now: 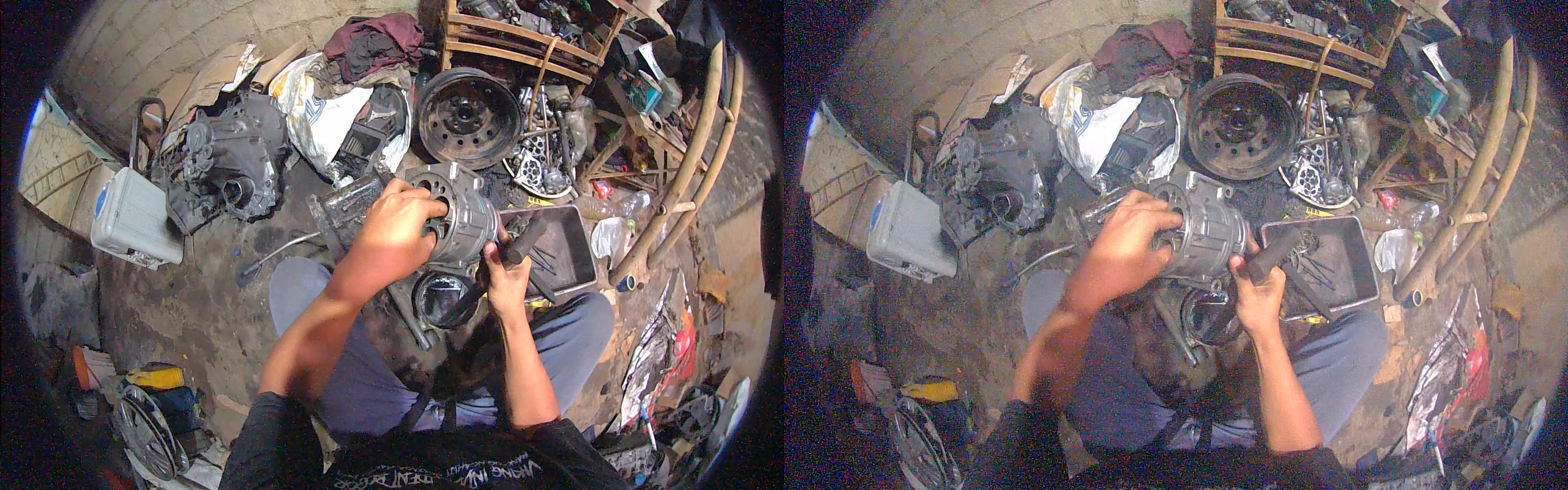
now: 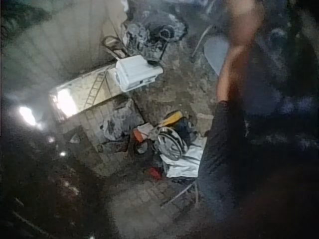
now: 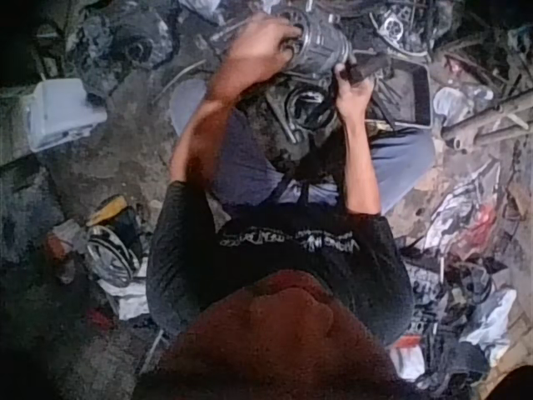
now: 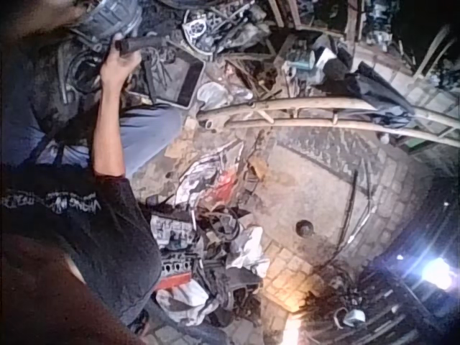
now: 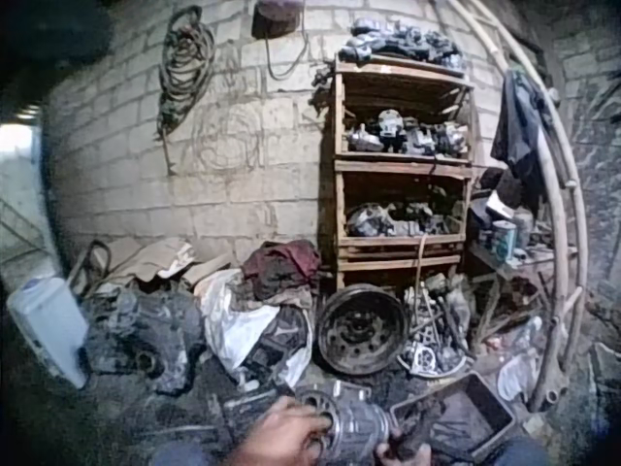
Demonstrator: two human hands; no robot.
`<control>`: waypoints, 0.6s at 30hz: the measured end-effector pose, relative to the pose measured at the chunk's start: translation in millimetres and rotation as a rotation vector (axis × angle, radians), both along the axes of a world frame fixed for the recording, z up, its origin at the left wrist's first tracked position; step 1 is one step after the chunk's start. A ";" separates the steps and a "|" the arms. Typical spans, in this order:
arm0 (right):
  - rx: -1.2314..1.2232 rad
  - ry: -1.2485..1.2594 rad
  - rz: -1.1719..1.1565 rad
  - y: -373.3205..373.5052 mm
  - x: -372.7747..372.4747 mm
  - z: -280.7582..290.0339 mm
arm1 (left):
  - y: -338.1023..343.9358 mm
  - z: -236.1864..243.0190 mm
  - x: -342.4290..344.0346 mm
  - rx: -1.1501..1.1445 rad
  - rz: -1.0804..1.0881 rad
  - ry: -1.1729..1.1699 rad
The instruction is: The person sits on the floor and uses a hammer and a small metal rod to tap and adjust components inside a cylinder head. They repeatedly rotate the part, tap specific areas, and inspect the interior surfaces.
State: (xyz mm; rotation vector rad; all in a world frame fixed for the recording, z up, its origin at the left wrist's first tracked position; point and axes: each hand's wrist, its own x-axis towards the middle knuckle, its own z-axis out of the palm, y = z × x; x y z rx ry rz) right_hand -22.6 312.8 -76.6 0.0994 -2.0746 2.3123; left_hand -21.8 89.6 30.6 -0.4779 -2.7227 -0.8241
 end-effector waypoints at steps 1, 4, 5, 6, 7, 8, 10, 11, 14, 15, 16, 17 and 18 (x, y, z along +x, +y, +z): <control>0.003 0.012 0.001 -0.6 0.7 0.3 | 1.1 -0.7 -1.8 -0.010 0.009 -0.016; 0.032 0.084 -0.005 -1.8 -0.6 1.9 | 2.5 -10.2 -5.5 0.097 0.038 0.041; 0.043 0.087 -0.010 -1.4 -0.2 1.6 | 1.6 -12.6 -7.3 0.095 0.028 0.039; 0.056 0.091 -0.016 -0.3 -0.9 0.6 | 0.9 -13.4 -10.1 0.095 0.018 0.038; 0.068 0.095 -0.021 0.6 -1.6 -0.9 | 0.5 -13.3 -11.5 0.095 0.009 0.037; 0.073 0.110 -0.039 0.8 -2.2 -4.4 | 0.6 -12.3 -11.0 0.076 0.001 0.013; 0.082 0.142 -0.074 0.0 -3.2 -8.8 | 2.6 -2.5 -8.9 0.036 -0.014 -0.035; 0.074 0.122 -0.056 2.2 -3.3 -9.5 | 2.3 -5.1 -10.3 0.049 -0.006 -0.007; 0.072 0.078 -0.001 2.5 0.2 -6.8 | -0.3 -10.3 -8.8 0.046 0.022 0.016; 0.089 0.084 0.006 3.9 -1.7 -6.7 | 1.4 -1.1 -8.4 0.016 0.026 -0.008; 0.091 0.085 0.009 4.4 -2.2 -7.6 | 2.5 3.6 -8.4 -0.013 0.029 -0.031; 0.094 0.085 0.013 5.0 -2.6 -8.6 | 1.9 -1.6 -10.0 0.017 0.031 -0.012; 0.084 0.082 0.012 5.4 -2.6 -10.3 | 1.4 -6.9 -11.6 0.047 0.032 0.009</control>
